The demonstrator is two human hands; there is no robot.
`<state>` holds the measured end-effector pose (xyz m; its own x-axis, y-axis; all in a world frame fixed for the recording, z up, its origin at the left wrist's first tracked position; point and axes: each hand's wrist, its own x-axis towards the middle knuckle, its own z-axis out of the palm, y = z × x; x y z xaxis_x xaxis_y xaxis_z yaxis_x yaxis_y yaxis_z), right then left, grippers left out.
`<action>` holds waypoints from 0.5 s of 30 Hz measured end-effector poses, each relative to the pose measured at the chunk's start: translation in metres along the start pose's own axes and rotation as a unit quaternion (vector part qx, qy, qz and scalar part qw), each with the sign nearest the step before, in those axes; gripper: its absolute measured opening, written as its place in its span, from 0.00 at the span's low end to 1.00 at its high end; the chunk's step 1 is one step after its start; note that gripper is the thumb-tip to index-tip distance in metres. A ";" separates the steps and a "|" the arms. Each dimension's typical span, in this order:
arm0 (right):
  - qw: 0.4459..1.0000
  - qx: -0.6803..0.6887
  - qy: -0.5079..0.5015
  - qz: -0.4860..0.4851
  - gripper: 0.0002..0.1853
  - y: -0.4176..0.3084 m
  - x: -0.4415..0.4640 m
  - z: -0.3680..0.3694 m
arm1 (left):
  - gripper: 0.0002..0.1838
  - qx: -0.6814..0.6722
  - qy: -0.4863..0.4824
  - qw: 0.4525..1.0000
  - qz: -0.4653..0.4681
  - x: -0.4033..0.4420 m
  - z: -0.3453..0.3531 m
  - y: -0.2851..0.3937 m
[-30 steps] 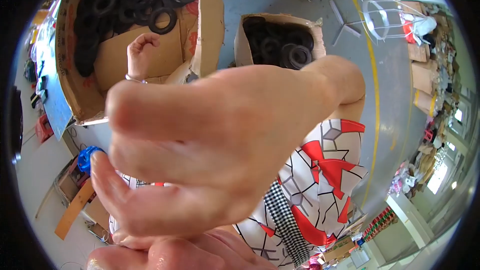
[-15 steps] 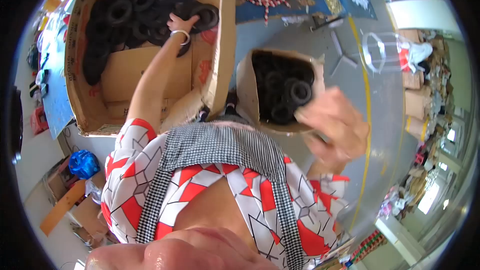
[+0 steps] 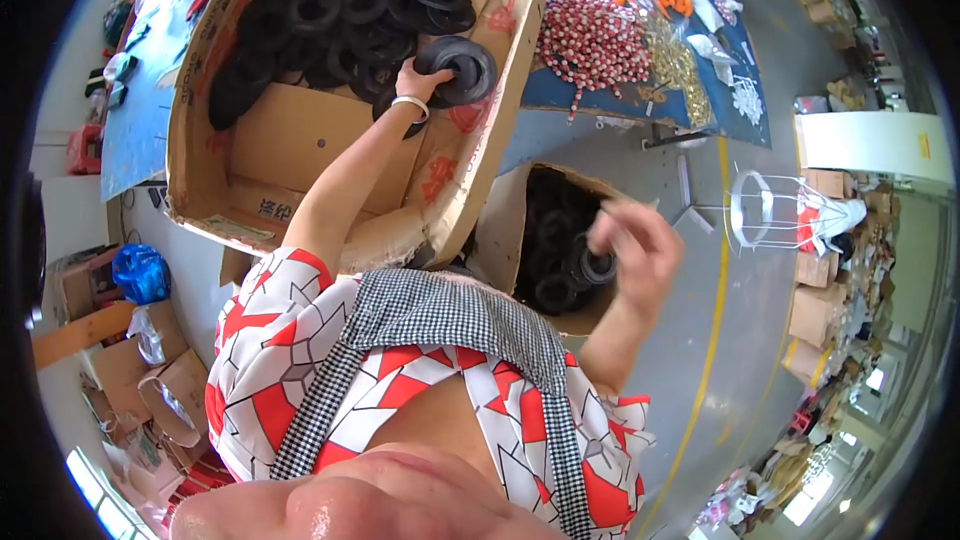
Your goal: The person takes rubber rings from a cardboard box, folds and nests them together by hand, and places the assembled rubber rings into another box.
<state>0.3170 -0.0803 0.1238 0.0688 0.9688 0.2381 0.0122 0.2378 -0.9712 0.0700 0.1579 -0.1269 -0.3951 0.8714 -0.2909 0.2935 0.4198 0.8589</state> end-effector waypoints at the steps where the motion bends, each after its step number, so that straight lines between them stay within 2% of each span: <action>1: 0.996 0.024 -0.025 0.079 0.10 0.010 0.011 0.011 | 0.43 -0.012 0.020 0.997 0.070 -0.011 -0.008 0.008; 2: 0.992 0.005 -0.064 0.108 0.10 0.021 0.025 0.024 | 0.42 -0.022 0.037 0.990 0.138 -0.025 -0.018 0.015; 4: 0.979 -0.054 -0.140 0.137 0.12 0.058 0.044 0.043 | 0.39 -0.048 0.030 0.976 0.210 -0.055 -0.044 0.040; 5: 0.978 -0.020 -0.154 0.137 0.13 0.078 0.050 0.057 | 0.36 -0.033 0.046 0.957 0.284 -0.070 -0.057 0.051; 8: 0.982 0.046 -0.142 0.117 0.16 0.115 0.066 0.095 | 0.35 -0.036 0.084 0.899 0.429 -0.112 -0.082 0.067; 10: 0.984 0.071 -0.139 0.088 0.18 0.119 0.069 0.112 | 0.33 -0.007 0.108 0.870 0.481 -0.145 -0.097 0.075; 11: 0.986 0.089 -0.121 0.076 0.20 0.117 0.067 0.121 | 0.30 -0.049 0.052 0.892 0.446 -0.155 -0.098 0.071; 13: 0.985 0.119 -0.108 0.055 0.24 0.102 0.065 0.132 | 0.29 -0.060 0.032 0.871 0.487 -0.176 -0.107 0.069; 14: 0.985 0.121 -0.106 0.055 0.24 0.103 0.063 0.133 | 0.28 -0.072 0.024 0.888 0.454 -0.184 -0.111 0.071; 15: 0.989 0.106 -0.103 0.031 0.21 0.105 0.064 0.133 | 0.28 -0.129 -0.030 0.902 0.412 -0.187 -0.116 0.071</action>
<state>0.1901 0.0156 0.0374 -0.1412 0.9704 0.1957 -0.1969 0.1662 -0.9662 0.0635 -0.0049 0.0371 -0.0859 0.8759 0.4748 0.2513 -0.4421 0.8610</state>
